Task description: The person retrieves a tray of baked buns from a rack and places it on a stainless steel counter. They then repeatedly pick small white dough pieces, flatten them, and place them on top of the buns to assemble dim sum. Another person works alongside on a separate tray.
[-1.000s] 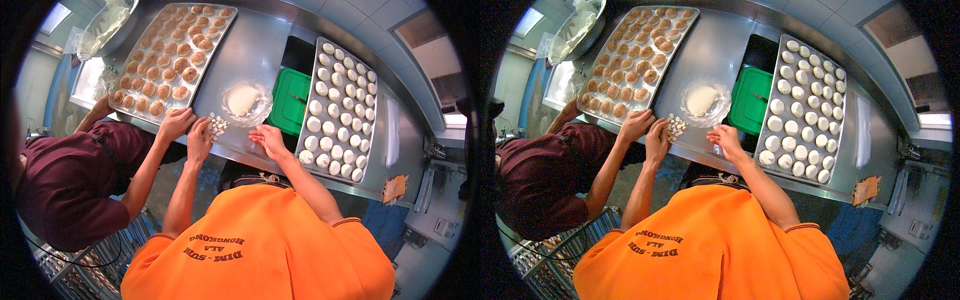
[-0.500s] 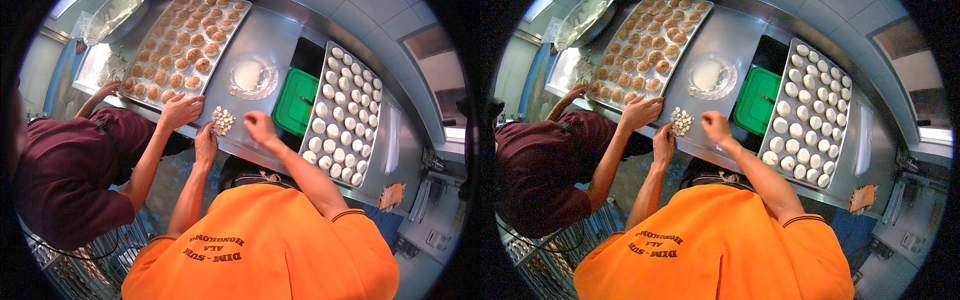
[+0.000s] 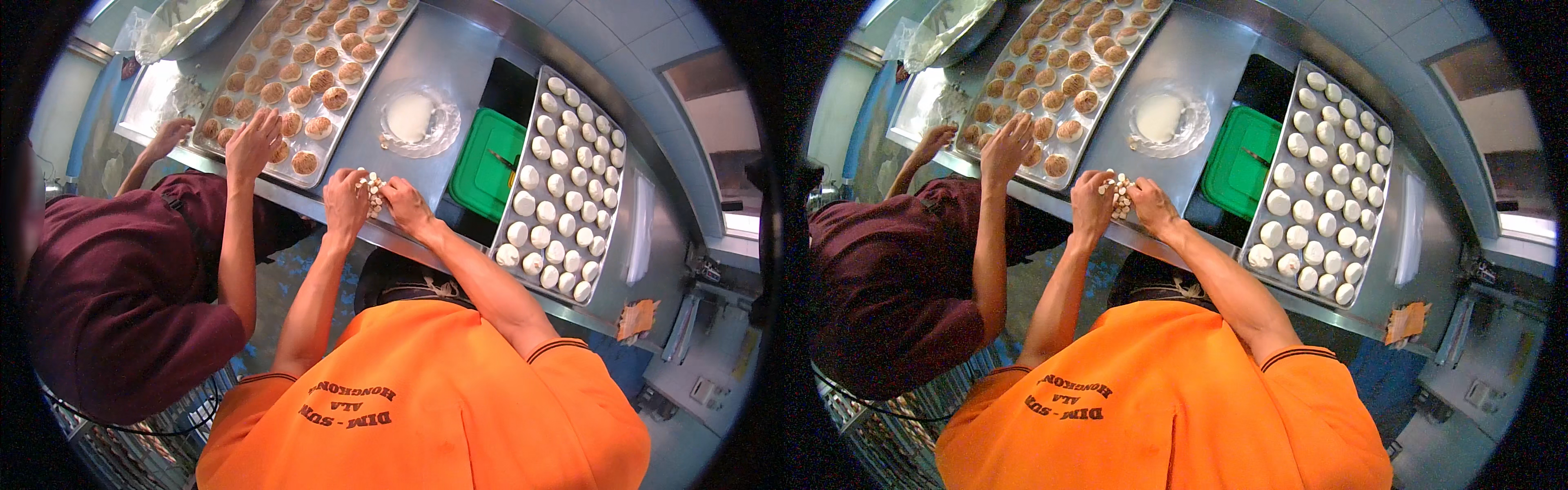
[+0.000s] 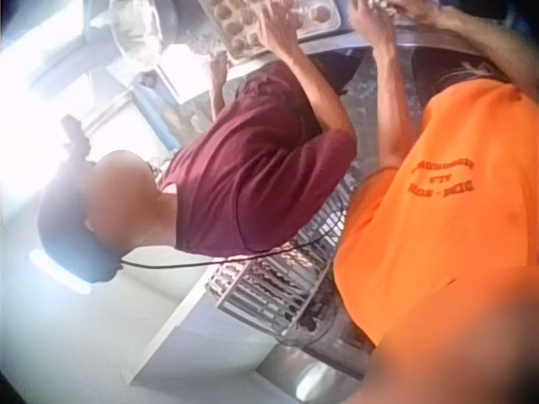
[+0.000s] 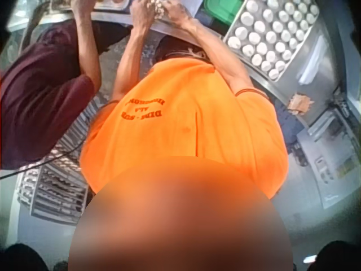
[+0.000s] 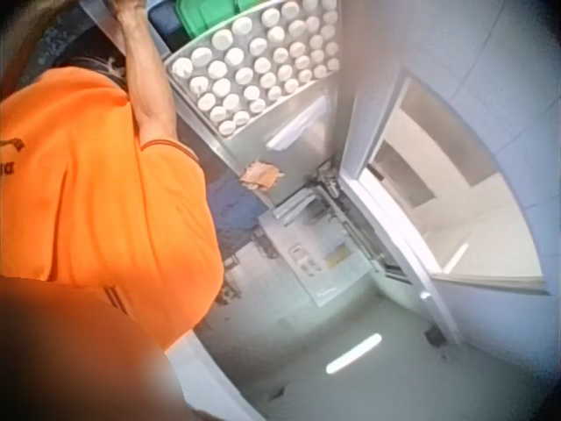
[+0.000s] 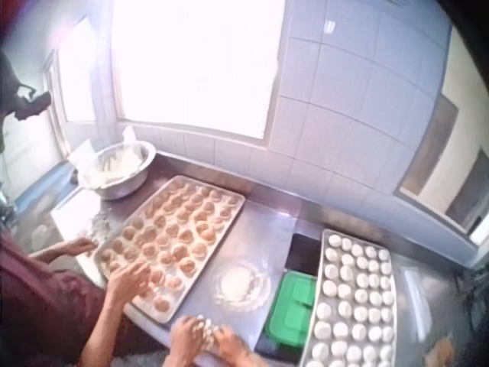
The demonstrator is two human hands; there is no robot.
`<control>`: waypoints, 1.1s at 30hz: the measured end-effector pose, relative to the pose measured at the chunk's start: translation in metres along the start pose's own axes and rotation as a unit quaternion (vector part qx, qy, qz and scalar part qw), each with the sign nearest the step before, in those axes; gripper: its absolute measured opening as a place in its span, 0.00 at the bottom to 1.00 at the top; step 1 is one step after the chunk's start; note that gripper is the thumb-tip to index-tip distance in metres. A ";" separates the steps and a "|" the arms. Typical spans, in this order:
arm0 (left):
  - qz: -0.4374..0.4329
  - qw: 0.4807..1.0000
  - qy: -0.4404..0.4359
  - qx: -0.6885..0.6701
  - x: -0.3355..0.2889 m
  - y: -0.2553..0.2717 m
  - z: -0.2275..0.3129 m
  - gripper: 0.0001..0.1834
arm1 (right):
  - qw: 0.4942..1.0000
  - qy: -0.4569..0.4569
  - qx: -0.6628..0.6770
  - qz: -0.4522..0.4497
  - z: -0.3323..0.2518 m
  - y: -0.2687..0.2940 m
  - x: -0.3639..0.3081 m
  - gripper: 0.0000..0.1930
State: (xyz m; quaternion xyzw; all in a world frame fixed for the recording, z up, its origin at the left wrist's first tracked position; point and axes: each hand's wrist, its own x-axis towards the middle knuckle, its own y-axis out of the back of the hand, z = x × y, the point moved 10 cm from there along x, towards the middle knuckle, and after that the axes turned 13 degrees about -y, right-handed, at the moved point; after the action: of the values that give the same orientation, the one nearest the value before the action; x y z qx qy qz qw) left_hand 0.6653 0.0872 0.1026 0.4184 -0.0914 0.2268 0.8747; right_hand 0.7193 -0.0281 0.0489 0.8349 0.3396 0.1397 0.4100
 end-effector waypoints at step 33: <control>-0.042 0.993 0.074 -0.077 -0.023 -0.012 -0.008 0.06 | 0.980 -0.059 -0.173 0.073 0.072 0.089 0.089 0.05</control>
State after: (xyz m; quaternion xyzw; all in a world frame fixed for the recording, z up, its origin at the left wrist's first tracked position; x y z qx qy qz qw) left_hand 0.6504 0.0795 0.0813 0.3352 -0.0263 0.2123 0.9175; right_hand 0.8612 -0.0487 0.0691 0.7808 0.2233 0.1766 0.5562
